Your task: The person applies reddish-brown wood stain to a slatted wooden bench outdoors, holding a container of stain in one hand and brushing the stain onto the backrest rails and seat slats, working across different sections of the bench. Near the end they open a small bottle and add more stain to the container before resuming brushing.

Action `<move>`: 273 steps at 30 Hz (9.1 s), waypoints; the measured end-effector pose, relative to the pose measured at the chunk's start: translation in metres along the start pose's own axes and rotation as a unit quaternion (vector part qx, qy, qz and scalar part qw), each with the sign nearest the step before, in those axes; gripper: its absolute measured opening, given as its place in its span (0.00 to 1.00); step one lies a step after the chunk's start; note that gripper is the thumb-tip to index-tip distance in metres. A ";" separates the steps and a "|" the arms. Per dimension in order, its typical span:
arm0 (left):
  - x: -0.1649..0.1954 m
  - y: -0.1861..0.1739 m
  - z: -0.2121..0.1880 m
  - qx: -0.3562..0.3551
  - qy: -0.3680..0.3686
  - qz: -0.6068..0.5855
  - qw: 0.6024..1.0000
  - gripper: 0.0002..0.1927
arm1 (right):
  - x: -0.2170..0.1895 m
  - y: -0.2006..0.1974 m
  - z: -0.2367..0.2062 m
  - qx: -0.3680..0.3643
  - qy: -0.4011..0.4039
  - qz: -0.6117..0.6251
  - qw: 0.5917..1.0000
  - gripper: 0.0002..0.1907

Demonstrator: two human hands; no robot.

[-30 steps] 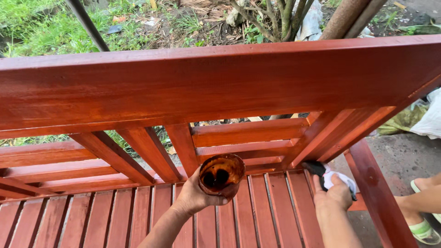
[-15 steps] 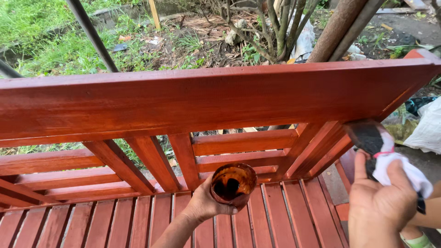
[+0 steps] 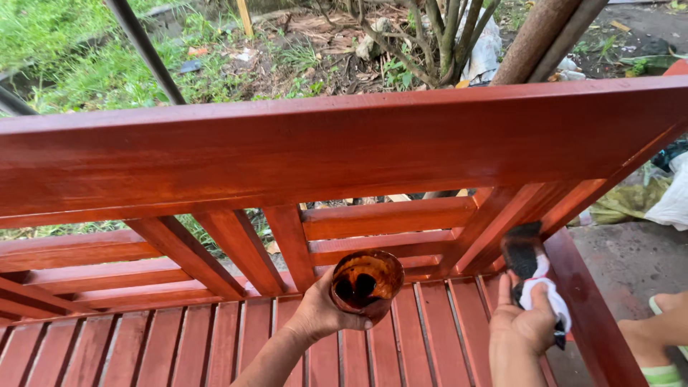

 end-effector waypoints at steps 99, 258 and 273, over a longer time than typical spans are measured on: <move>0.003 0.004 0.010 -0.023 0.029 -0.039 0.999 0.55 | -0.122 0.150 -0.129 -0.408 -0.564 -0.355 0.624 0.13; 0.024 -0.019 -0.086 0.015 0.015 -0.086 0.996 0.60 | -0.159 0.274 -0.185 -0.479 -0.377 -0.533 0.586 0.06; 0.054 0.003 -0.087 0.063 0.097 0.105 0.988 0.58 | -0.183 0.260 -0.261 -0.753 -0.102 -0.381 0.526 0.08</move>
Point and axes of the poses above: each hand's wrist, its own z-axis towards the middle knuckle, its own y-axis out of the palm, x = y × z, the point moved 5 cm from there along z, towards the middle knuckle, and after that the axes turned 14 degrees about -y, right-handed, at the moved point
